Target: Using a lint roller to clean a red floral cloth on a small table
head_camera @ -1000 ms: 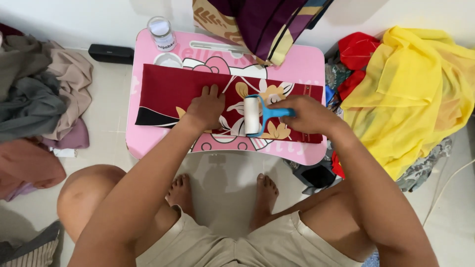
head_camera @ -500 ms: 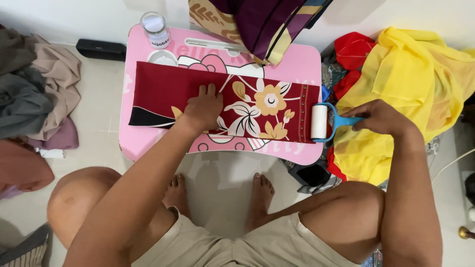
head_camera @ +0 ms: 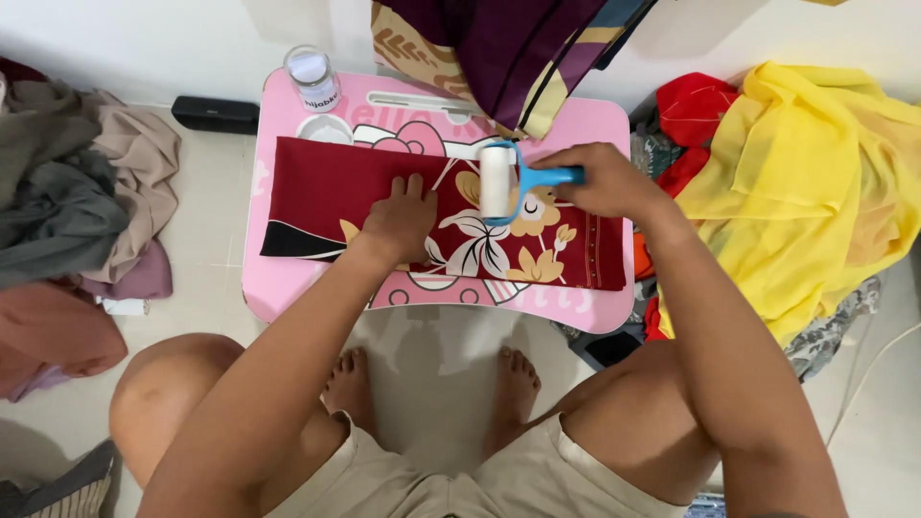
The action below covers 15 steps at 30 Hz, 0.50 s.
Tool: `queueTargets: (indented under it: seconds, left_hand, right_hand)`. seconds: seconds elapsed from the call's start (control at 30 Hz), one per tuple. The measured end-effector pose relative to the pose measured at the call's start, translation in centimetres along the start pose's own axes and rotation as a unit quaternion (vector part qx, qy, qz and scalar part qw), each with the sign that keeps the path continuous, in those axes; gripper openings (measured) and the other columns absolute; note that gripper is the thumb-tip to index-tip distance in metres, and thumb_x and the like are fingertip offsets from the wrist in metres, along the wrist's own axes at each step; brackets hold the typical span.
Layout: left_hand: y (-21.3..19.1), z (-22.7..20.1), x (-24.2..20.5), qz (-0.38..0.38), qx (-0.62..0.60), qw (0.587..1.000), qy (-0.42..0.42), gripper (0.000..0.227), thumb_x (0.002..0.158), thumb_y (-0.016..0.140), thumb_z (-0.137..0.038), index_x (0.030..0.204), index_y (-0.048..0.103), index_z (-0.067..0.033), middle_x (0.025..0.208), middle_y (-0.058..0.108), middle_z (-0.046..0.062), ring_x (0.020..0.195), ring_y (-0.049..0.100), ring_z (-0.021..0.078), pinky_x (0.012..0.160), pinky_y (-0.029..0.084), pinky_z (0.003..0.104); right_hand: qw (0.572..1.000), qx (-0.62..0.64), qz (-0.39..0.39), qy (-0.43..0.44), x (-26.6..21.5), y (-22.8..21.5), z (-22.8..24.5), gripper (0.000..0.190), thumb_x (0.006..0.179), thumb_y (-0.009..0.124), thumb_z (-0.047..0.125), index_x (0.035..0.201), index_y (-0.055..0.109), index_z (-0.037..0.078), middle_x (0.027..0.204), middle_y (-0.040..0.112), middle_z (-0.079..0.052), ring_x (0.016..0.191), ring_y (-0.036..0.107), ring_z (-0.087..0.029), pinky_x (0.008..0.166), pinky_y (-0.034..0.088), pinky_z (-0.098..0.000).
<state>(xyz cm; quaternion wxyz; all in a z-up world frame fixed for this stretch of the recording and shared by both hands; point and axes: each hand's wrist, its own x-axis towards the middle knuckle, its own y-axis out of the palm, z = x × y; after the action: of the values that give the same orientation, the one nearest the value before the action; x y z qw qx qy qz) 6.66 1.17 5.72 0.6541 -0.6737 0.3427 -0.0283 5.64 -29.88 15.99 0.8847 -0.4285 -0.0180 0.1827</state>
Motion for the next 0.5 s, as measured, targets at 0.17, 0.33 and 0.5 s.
queueTargets:
  seconds: [0.17, 0.33, 0.5]
  left_hand:
    - [-0.8, -0.1, -0.3, 0.006, -0.008, 1.000, 0.000, 0.095, 0.065, 0.098, -0.028, 0.141, 0.051, 0.0026, 0.138, 0.042, 0.025, 0.130, 0.042, 0.0423, 0.075, 0.061, 0.063]
    - [-1.1, -0.2, -0.4, 0.004, -0.008, 1.000, -0.004, 0.094, 0.064, 0.099, -0.026, 0.140, 0.052, 0.0022, 0.137, 0.043, 0.025, 0.128, 0.043, 0.0409, 0.074, 0.061, 0.062]
    - [-0.6, -0.4, -0.1, 0.005, -0.013, 1.000, -0.006, 0.095, 0.063, 0.098, -0.026, 0.141, 0.051, 0.0018, 0.138, 0.043, 0.025, 0.128, 0.043, 0.0413, 0.075, 0.060, 0.063]
  right_hand:
    - [0.999, -0.033, 0.009, 0.035, 0.6, -0.2, -2.4, 0.038, 0.078, 0.077, 0.009, 0.115, 0.081, 0.016, 0.092, 0.076, -0.014, 0.074, 0.067, -0.035, 0.068, 0.046, -0.0418]
    - [0.990, -0.032, 0.008, 0.139, -4.5, -5.0, -5.9, 0.042, 0.072, 0.079, 0.011, 0.113, 0.081, 0.013, 0.099, 0.076, -0.023, 0.085, 0.068, -0.042, 0.078, 0.048, -0.0457]
    - [0.975, -0.011, -0.040, 0.218, -8.7, -7.1, -11.9, 0.043, 0.070, 0.080, 0.005, 0.112, 0.081, 0.012, 0.093, 0.076, -0.021, 0.082, 0.068, -0.035, 0.076, 0.049, -0.0430]
